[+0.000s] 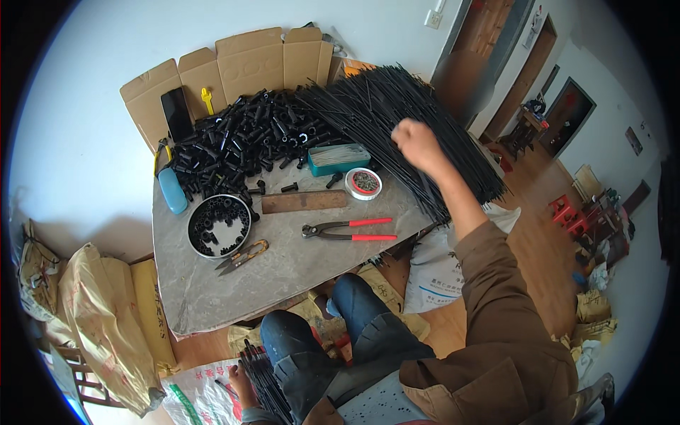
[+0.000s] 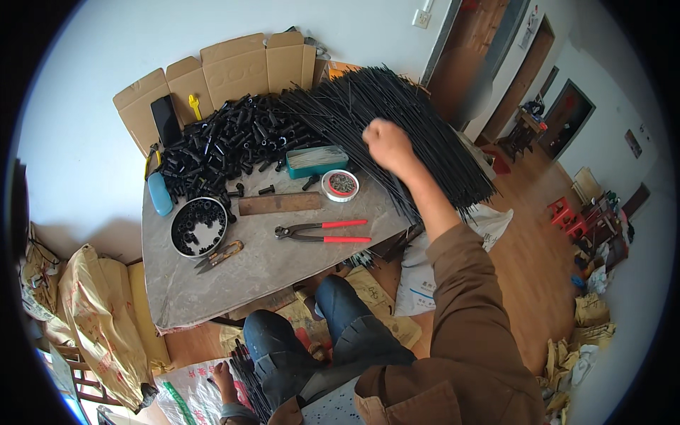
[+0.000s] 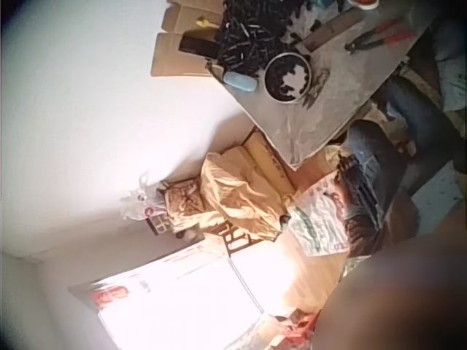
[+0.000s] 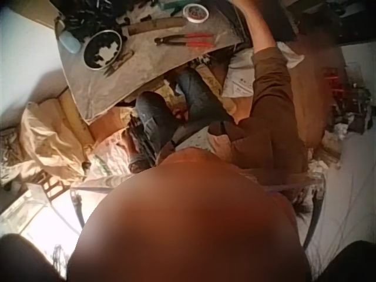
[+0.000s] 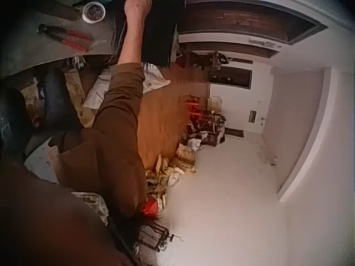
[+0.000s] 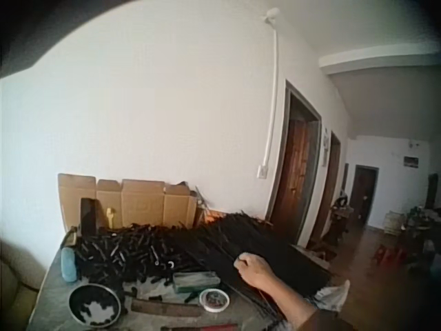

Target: Assembling black plastic brush components using pliers at a workbench.

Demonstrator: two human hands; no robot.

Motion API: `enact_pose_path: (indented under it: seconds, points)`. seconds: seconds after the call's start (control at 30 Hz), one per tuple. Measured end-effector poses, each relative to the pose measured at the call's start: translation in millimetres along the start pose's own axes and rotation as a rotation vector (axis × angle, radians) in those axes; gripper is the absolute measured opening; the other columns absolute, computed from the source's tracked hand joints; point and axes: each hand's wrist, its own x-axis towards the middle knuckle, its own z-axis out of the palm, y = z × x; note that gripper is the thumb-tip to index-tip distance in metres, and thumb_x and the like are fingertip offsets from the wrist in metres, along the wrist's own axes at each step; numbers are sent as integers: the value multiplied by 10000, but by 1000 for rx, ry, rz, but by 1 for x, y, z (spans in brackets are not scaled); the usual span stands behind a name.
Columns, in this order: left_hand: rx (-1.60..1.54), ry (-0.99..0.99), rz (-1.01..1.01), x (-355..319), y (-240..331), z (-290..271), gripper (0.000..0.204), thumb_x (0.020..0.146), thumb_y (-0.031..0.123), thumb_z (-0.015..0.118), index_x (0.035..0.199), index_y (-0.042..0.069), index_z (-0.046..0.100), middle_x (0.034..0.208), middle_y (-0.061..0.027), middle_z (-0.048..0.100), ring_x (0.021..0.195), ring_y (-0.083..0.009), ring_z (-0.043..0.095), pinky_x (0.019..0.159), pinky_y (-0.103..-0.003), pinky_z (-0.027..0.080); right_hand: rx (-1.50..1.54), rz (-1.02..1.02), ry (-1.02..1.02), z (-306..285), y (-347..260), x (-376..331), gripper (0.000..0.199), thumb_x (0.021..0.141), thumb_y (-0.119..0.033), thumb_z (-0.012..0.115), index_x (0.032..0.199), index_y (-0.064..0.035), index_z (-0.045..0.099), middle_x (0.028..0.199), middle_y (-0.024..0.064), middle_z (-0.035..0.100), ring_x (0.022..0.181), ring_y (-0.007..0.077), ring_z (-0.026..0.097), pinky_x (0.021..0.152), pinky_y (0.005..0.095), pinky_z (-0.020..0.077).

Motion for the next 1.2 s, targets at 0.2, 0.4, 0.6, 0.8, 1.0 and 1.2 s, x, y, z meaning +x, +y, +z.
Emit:
enact_pose_path:
  seconds: [0.2,0.4,0.6,0.8,1.0,1.2]
  points:
    - [-203,-138,-120,-7,26,-6,337,867,251,613,1033,-40,640,878,-134,669,694,-203,612,601,-318,499,798,301,39,-67,6,92,220,862,-167,577,695,-23,567,571,29,487,409,109,393,359,270,271]
    - [-247,-266,-281,-35,82,-39,343,898,329,538,1110,65,595,825,-45,581,591,-157,606,401,-269,396,807,-25,-35,-79,-95,145,234,885,-171,585,703,-26,562,567,-3,434,410,59,294,349,237,194]
    - [-287,-299,-234,-47,113,-39,348,912,321,538,1134,57,580,857,-64,606,593,-156,607,445,-254,426,325,211,-195,-32,-35,161,160,760,-119,589,644,-11,616,583,90,538,439,161,469,379,314,320]
    - [-266,-376,-260,-50,116,-38,354,922,325,535,1141,50,579,855,-68,618,590,-162,610,451,-257,435,-439,254,-119,24,31,70,688,745,-570,666,1103,16,628,1124,227,597,1035,367,604,883,424,485]
    - [-242,-346,-216,-56,131,-30,347,898,302,538,1102,35,626,811,-31,633,623,-131,601,488,-253,428,-577,243,-104,46,36,61,607,695,-394,781,1112,14,612,1162,208,591,1064,351,598,871,423,496]
    - [-289,-387,-231,-66,118,-35,374,897,317,551,1121,25,620,841,-47,655,595,-134,599,475,-255,435,-468,323,-191,39,41,67,354,745,-234,680,1029,-23,671,1092,200,650,1057,336,613,877,413,492]
